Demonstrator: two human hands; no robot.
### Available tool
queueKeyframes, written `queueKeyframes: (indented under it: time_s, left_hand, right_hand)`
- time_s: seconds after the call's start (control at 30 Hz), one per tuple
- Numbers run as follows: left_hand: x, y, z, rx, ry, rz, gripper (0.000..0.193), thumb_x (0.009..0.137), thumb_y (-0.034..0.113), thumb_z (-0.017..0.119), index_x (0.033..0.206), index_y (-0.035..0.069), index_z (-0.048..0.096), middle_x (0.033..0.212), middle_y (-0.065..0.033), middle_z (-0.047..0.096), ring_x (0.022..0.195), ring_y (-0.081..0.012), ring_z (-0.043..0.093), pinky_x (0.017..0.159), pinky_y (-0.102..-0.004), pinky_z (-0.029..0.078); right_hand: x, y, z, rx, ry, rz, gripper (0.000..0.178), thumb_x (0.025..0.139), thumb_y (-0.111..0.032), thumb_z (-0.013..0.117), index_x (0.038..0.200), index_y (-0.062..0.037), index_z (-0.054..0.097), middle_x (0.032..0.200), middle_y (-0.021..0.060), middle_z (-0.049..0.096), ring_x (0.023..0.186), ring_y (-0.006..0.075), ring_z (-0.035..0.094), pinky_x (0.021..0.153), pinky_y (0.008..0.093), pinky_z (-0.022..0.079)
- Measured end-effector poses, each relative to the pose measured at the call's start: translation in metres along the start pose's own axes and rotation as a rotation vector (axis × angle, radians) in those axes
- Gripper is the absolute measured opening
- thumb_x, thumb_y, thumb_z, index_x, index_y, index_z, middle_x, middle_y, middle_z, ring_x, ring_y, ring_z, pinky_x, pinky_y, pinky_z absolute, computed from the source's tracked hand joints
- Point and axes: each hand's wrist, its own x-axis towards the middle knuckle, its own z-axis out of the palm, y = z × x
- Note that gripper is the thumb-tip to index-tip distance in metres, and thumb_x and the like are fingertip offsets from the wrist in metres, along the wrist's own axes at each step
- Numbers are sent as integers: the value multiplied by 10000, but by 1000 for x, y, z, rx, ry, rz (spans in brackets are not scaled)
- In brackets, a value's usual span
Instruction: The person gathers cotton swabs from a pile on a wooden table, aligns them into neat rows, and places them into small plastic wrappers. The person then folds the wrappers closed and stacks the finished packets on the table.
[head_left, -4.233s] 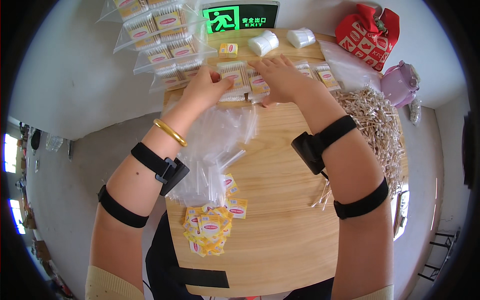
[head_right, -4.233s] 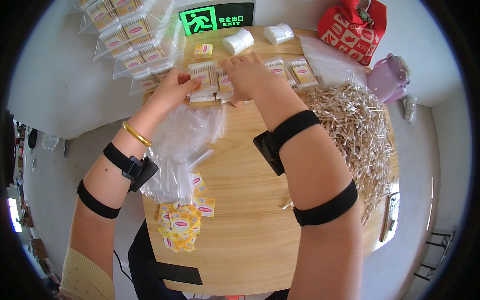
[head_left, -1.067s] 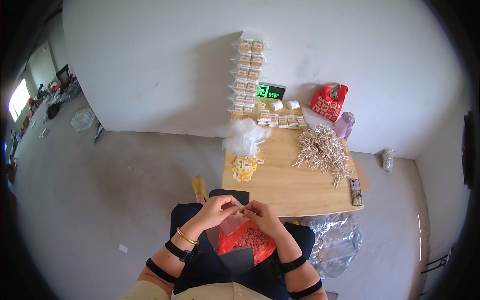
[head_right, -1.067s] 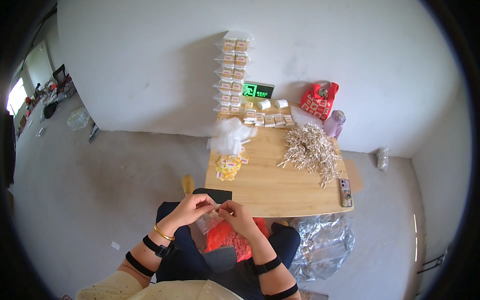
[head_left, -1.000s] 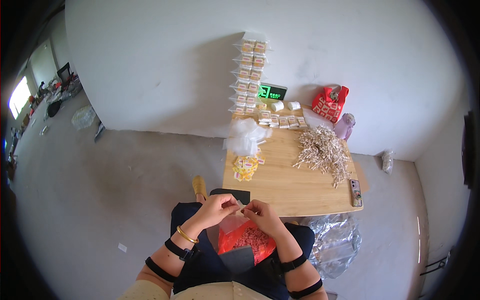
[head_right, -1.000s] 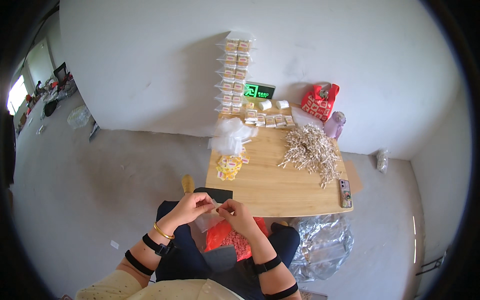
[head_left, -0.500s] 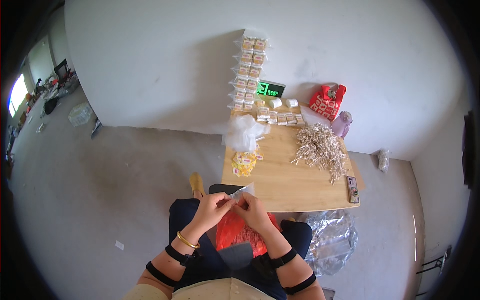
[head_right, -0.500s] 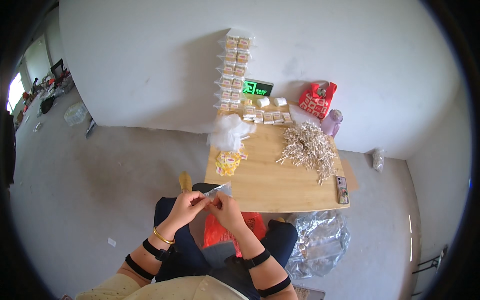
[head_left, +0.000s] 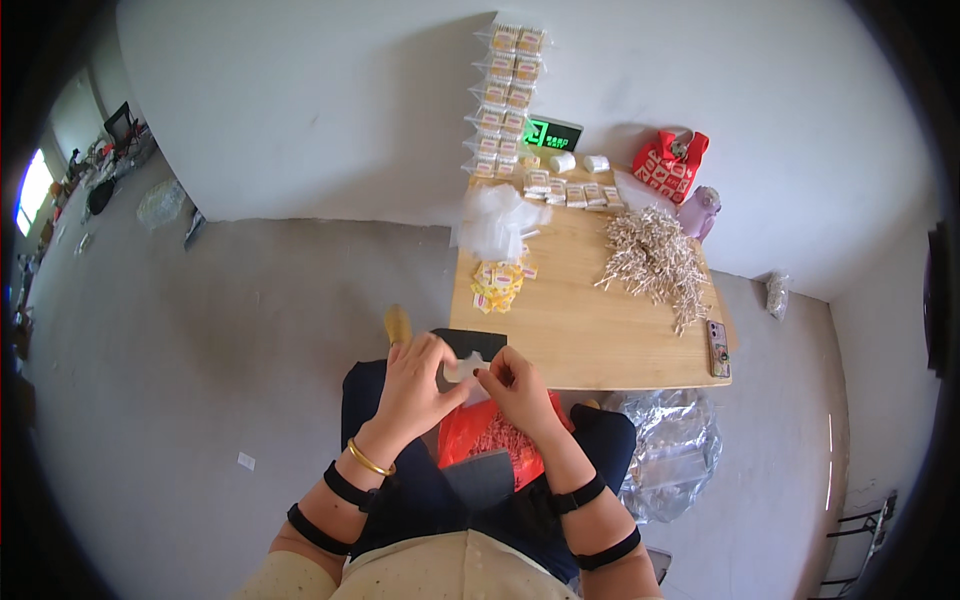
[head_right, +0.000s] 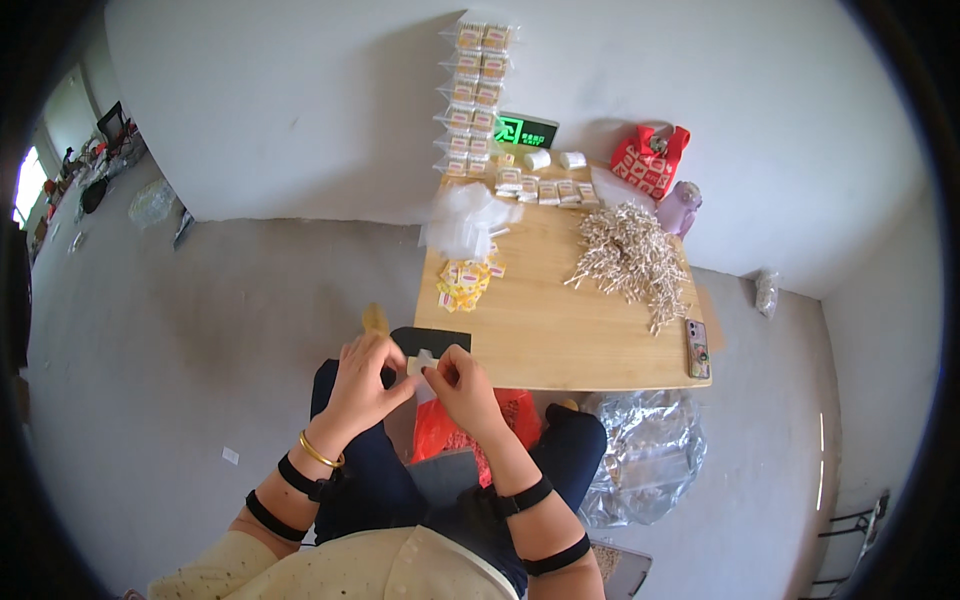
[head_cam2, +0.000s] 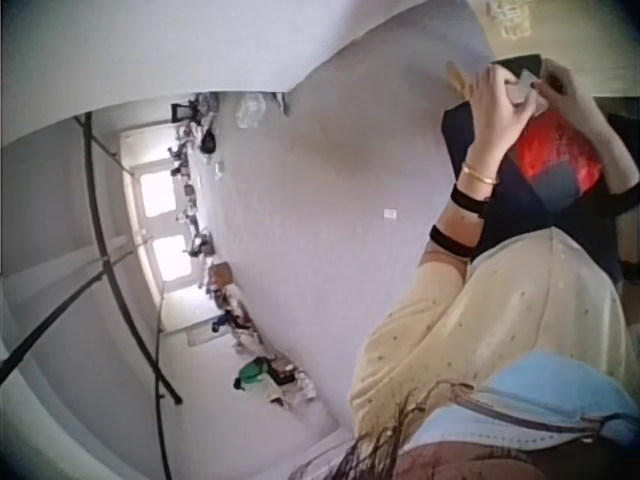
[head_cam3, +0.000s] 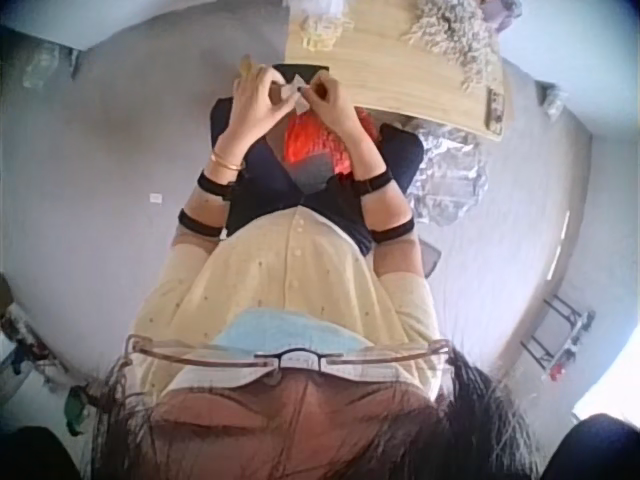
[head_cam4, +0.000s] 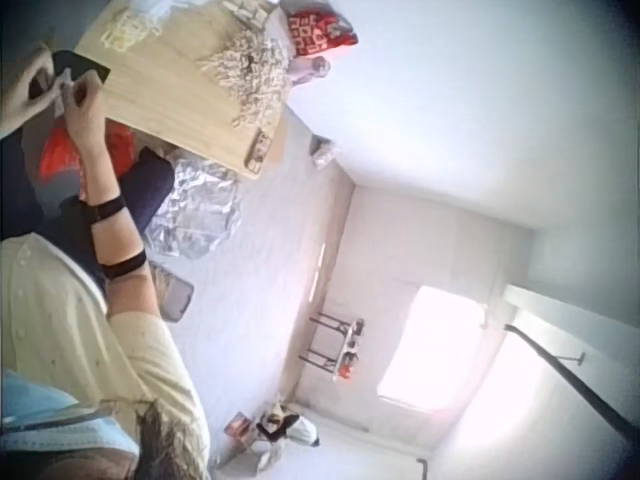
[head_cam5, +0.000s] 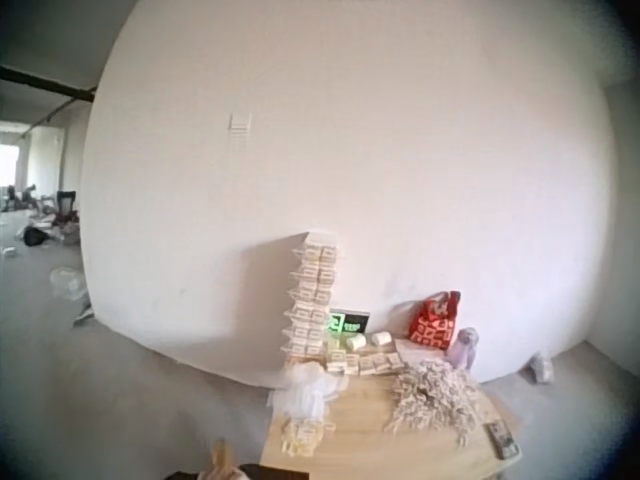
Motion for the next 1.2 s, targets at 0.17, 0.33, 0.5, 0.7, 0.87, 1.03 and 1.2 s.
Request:
queueKeyframes:
  time_s: [0.17,0.33,0.5,0.7,0.87,1.03,1.2]
  left_hand:
    - [7,2,6,-166,139,291,858,733,160,872,1473,73,445,1109,-69,618,1050,-263,625,998,-453,457]
    - [9,-9,1,-261,16,215,867,700,158,898,1452,92,470,1008,-67,555,965,-263,587,960,-427,465]
    - [7,-17,-7,-109,16,270,702,684,168,916,1286,111,558,1008,-74,554,955,-270,583,923,-430,469]
    - [-3,-34,-7,-104,27,272,657,674,214,934,1221,109,587,1093,-77,588,1045,-296,600,969,-434,470]
    - [-3,-60,1,-162,4,304,611,691,222,922,1202,113,606,1117,-86,608,1097,-319,602,988,-442,470]
    - [8,-120,18,-95,-41,160,546,717,237,904,1161,110,611,1099,-84,635,1103,-327,596,986,-439,452]
    - [31,-177,48,34,-126,89,537,723,247,896,1161,127,611,1101,-73,639,1104,-301,580,997,-425,414]
  right_hand:
    - [-1,2,8,351,-137,133,233,1007,-178,711,875,-49,569,741,-42,548,704,39,479,615,236,393]
    - [1,-1,9,378,-102,125,181,1006,-144,685,891,-49,582,771,-46,554,728,46,492,653,235,410]
    - [5,3,8,201,-153,103,151,967,-105,678,866,-40,588,781,-43,560,733,55,493,658,240,418]
    - [8,10,17,255,-236,196,134,964,-123,694,908,-18,631,812,-30,592,763,55,520,684,242,444]
    - [7,24,21,294,-312,292,154,984,-144,689,998,9,672,886,-7,648,829,70,582,754,243,484]
    - [8,64,14,148,-231,357,163,993,-153,678,1008,9,670,870,-13,647,829,70,577,761,249,482]
    - [9,81,2,156,-164,435,158,1004,-152,669,1002,6,665,853,-3,642,808,70,574,747,248,477]
